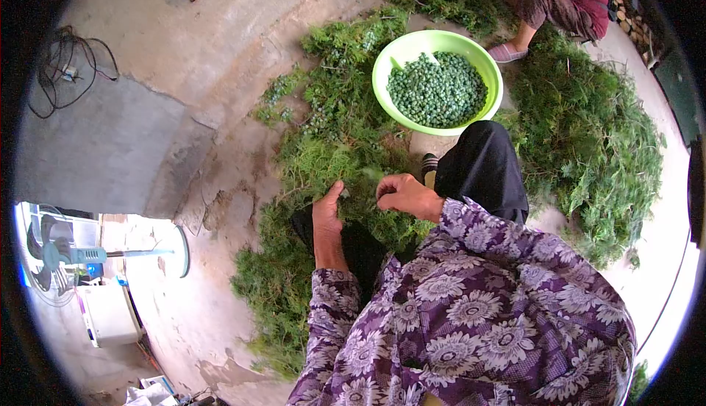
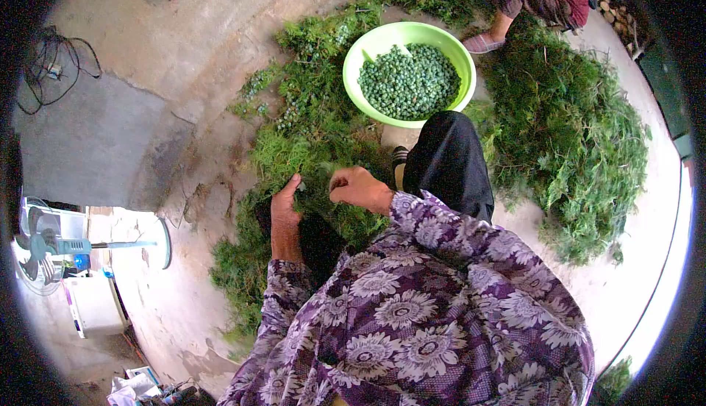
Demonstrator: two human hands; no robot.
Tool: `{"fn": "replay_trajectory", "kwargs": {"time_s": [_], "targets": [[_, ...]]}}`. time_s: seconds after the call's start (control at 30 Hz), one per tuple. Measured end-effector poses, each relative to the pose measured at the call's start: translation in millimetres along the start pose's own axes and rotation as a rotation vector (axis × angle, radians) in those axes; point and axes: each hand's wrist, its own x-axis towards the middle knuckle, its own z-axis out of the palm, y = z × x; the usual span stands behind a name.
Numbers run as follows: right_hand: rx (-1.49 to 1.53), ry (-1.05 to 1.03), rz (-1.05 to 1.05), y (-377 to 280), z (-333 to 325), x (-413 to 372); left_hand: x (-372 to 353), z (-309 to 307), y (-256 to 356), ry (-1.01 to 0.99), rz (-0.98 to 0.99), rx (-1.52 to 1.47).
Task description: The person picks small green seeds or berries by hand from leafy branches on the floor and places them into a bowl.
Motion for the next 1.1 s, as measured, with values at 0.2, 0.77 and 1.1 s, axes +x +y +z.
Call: {"fn": "replay_trajectory", "kwargs": {"time_s": [0.2, 0.77, 1.1], "targets": [[1.058, 0.021, 0.408, 2, -19, -28, -17, 7, 10, -0.095, -0.302, -0.098], [0.302, -0.139, 0.168, -20, 2, 1, -25, -35, 17, -0.305, -0.169, 0.426], [0.411, -0.190, 0.226, -19, 5, 5, -22, -25, 15, -0.211, -0.260, 0.277]]}}
